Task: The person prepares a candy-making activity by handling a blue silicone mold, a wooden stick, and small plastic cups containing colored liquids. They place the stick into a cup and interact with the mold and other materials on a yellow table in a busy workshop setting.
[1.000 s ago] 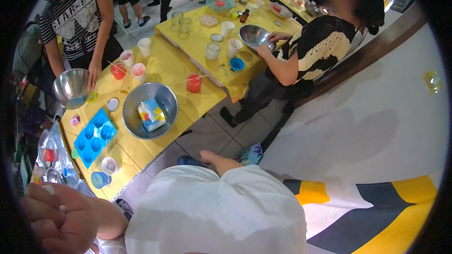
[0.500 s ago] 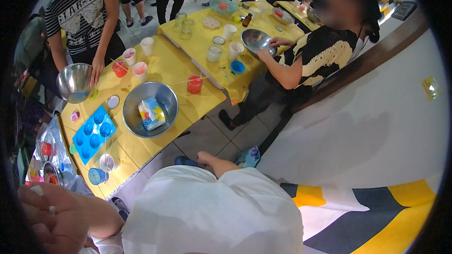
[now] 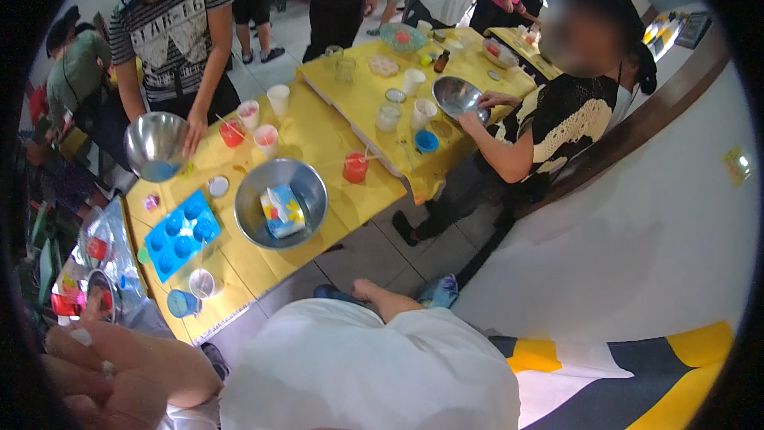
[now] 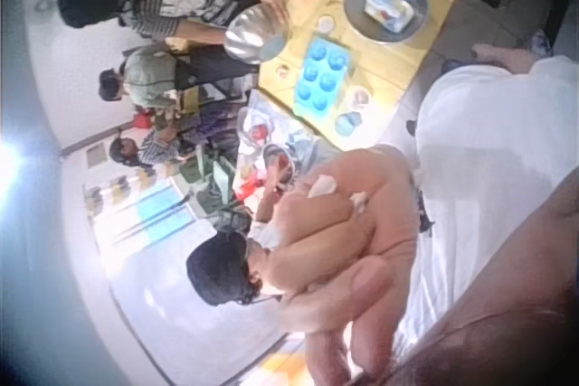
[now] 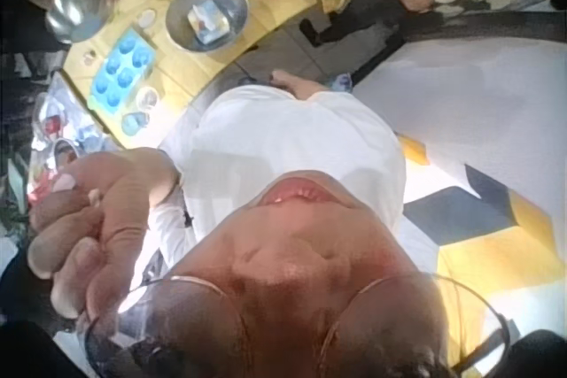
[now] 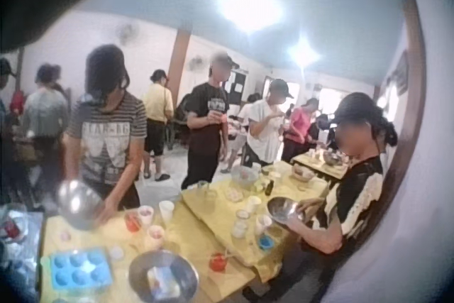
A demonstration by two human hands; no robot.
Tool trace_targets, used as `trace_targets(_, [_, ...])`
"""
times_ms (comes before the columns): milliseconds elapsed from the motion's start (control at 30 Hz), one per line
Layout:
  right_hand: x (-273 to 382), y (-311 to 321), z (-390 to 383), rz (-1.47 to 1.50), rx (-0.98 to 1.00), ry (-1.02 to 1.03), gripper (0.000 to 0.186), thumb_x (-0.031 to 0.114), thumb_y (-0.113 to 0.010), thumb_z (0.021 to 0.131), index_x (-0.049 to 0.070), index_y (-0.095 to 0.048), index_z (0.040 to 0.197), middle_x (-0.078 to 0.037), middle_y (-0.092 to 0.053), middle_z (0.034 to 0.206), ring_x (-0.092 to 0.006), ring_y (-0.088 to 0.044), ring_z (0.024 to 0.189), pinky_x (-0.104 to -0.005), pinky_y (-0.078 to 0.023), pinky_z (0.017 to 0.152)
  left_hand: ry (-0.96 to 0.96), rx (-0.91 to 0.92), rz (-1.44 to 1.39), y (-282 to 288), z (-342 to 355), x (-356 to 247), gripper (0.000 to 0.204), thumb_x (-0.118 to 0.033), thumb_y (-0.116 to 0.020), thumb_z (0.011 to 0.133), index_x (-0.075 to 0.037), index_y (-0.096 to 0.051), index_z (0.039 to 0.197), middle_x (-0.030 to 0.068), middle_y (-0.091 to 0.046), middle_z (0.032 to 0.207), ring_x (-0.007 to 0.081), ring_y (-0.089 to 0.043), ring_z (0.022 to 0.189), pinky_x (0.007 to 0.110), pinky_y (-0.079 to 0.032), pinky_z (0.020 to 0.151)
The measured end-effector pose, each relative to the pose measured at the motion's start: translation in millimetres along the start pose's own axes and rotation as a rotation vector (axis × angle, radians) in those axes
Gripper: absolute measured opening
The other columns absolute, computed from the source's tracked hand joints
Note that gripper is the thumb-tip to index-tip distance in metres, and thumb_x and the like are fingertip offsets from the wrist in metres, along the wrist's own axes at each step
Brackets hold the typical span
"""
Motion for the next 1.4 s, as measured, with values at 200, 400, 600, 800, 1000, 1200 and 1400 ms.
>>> trace_targets(200, [-5, -10, 21, -0.014, 0.023, 0.008, 0.024, 0.018, -0.056, 0.077, 0.004, -0.068, 0.092, -0.014, -0.066, 0.072, -0.0242, -0.064, 0.056, -0.038, -0.052, 0.052, 0.547, 0.134, -0.543, -43, -10, 35, 0.04, -0.035, -0.032, 0.102, 0.0, -0.052, 0.105, 0.0111, -0.052, 0.081, 0.0143, -0.042, 0.043, 0.025, -0.034, 0.036])
trace_targets(400, [-9, -6, 35, 0.031, -0.051, 0.047, 0.024, 0.02, -0.056, 0.079, 0.005, -0.068, 0.093, -0.014, -0.066, 0.075, -0.024, -0.064, 0.058, -0.0381, -0.052, 0.052, 0.767, 0.533, -0.758, -93, -28, 16, 0.031, -0.03, -0.066, 0.083, -0.011, -0.069, 0.107, 0.0027, -0.044, 0.072, 0.0139, -0.045, 0.052, 0.022, -0.033, 0.045])
trace_targets(600, [-9, -10, 34, 0.033, 0.01, -0.001, 0.024, 0.021, -0.055, 0.081, 0.007, -0.068, 0.095, -0.014, -0.067, 0.076, -0.0227, -0.065, 0.058, -0.0381, -0.053, 0.052, 0.734, 0.516, -0.773, -115, -32, -4, 0.034, -0.013, -0.084, 0.06, -0.017, -0.076, 0.093, -0.005, -0.044, 0.071, 0.0095, -0.047, 0.057, 0.021, -0.032, 0.048])
trace_targets(800, [-26, -16, 30, 0.123, 0.003, -0.053, 0.025, 0.021, -0.058, 0.079, 0.006, -0.068, 0.097, -0.013, -0.067, 0.08, -0.0241, -0.065, 0.063, -0.0388, -0.053, 0.054, 1.662, 0.432, -1.279, -123, -90, -24, 0.038, -0.016, -0.084, 0.065, -0.016, -0.074, 0.102, -0.0055, -0.048, 0.075, 0.0085, -0.04, 0.054, 0.021, -0.03, 0.047])
trace_targets(1000, [-19, -9, 33, 0.055, -0.065, 0.021, 0.032, 0.028, -0.063, 0.077, 0.002, -0.068, 0.097, -0.017, -0.068, 0.087, -0.0285, -0.068, 0.07, -0.0396, -0.055, 0.061, 1.465, 0.092, -1.44, -96, -85, 27, 0.014, -0.012, -0.071, 0.078, -0.008, -0.062, 0.088, 0.0023, -0.047, 0.082, 0.0087, -0.038, 0.039, 0.025, -0.028, 0.035])
trace_targets(1200, [-2, -4, 13, 0.11, 0.054, -0.093, 0.033, 0.029, -0.063, 0.079, 0.002, -0.068, 0.097, -0.019, -0.068, 0.092, -0.032, -0.067, 0.081, -0.0427, -0.055, 0.072, 1.281, -0.318, -1.25, -40, -90, 68, 0.011, -0.004, -0.07, 0.078, -0.007, -0.061, 0.073, 0.0048, -0.05, 0.083, 0.0084, -0.039, 0.035, 0.024, -0.023, 0.03])
trace_targets(1400, [-22, 63, 13, 0.183, -0.742, 0.128, 0.024, 0.021, -0.058, 0.085, 0.001, -0.063, 0.096, -0.02, -0.062, 0.084, -0.0345, -0.062, 0.081, -0.043, -0.049, 0.074, 0.763, -0.109, -0.662, -13, -42, 46, 0.009, -0.015, -0.071, 0.08, -0.012, -0.065, 0.086, 0.0032, -0.052, 0.077, 0.007, -0.04, 0.039, 0.026, -0.029, 0.033])
Point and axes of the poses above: each hand's wrist, its own z-axis towards the middle knuckle, its own y-axis out of the back of the hand, x = y × z, the point moved 10 cm from there along z, towards the middle knuckle
